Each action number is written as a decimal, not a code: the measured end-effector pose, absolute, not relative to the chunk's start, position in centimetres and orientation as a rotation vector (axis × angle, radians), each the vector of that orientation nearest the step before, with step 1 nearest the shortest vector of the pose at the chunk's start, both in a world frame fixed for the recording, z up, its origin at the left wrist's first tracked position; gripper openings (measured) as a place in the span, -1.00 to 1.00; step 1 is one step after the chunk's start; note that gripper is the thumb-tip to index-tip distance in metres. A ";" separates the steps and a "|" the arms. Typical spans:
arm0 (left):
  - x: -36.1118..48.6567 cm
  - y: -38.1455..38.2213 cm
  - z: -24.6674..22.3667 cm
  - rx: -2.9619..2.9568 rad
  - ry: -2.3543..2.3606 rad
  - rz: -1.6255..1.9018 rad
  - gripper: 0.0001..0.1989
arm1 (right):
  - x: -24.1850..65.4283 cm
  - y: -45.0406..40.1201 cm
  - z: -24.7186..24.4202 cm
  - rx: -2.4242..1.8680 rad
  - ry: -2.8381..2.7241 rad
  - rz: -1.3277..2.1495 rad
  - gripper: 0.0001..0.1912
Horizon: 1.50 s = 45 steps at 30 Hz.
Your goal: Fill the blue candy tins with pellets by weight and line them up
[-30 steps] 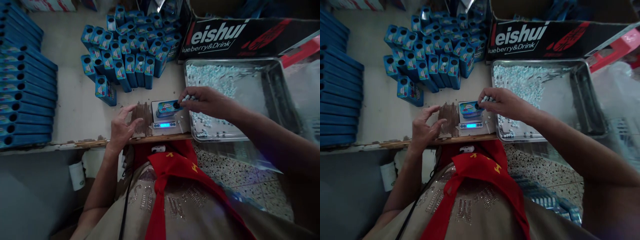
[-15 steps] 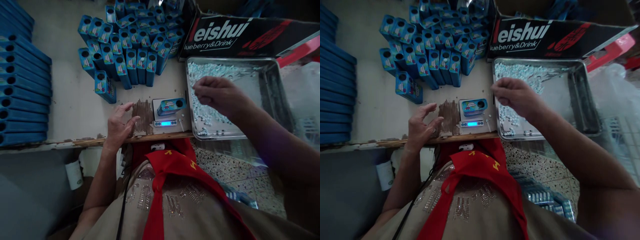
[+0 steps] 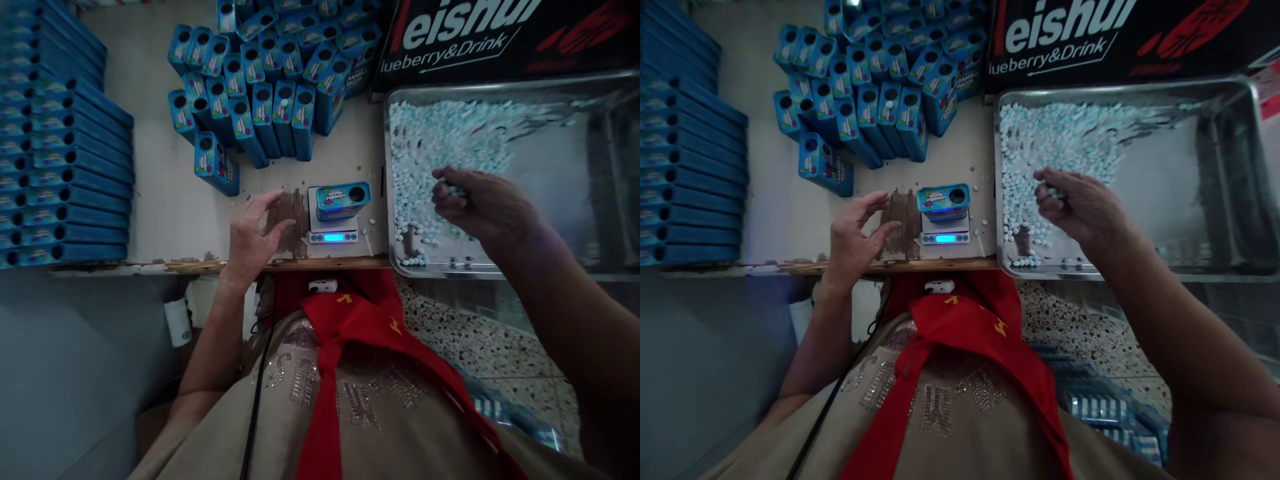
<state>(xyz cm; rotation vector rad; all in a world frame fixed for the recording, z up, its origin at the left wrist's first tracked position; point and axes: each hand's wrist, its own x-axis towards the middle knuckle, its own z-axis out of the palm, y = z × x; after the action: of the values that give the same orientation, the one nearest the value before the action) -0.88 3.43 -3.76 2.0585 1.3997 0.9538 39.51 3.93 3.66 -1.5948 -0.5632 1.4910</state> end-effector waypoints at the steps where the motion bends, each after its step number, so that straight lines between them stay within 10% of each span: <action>1: -0.6 3.3 -3.6 2.056 1.399 0.953 -0.37 | 38.7 4.1 4.0 -1.538 -0.617 1.511 -0.83; 13: 0.5 3.2 -2.4 2.070 1.376 0.917 -0.47 | 32.3 6.7 6.5 -1.207 -1.428 1.636 -0.61; 30: 7.8 6.6 -3.2 1.916 1.152 0.919 -0.45 | 33.9 10.9 3.4 -1.314 -1.034 1.726 -0.51; 41: 9.7 11.1 -0.3 2.706 0.872 1.282 -0.59 | 37.9 5.9 0.5 -1.469 -1.307 1.003 -0.57; 45: 11.6 11.8 -0.4 2.906 0.790 1.209 -0.57 | 35.1 5.2 0.0 -1.212 -0.788 1.403 -0.64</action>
<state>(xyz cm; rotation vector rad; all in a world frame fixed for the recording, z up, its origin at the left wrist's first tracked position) 11.58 11.78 -0.35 2.9061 0.7900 1.2090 35.14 5.15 -0.03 -1.2124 -0.7876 1.4026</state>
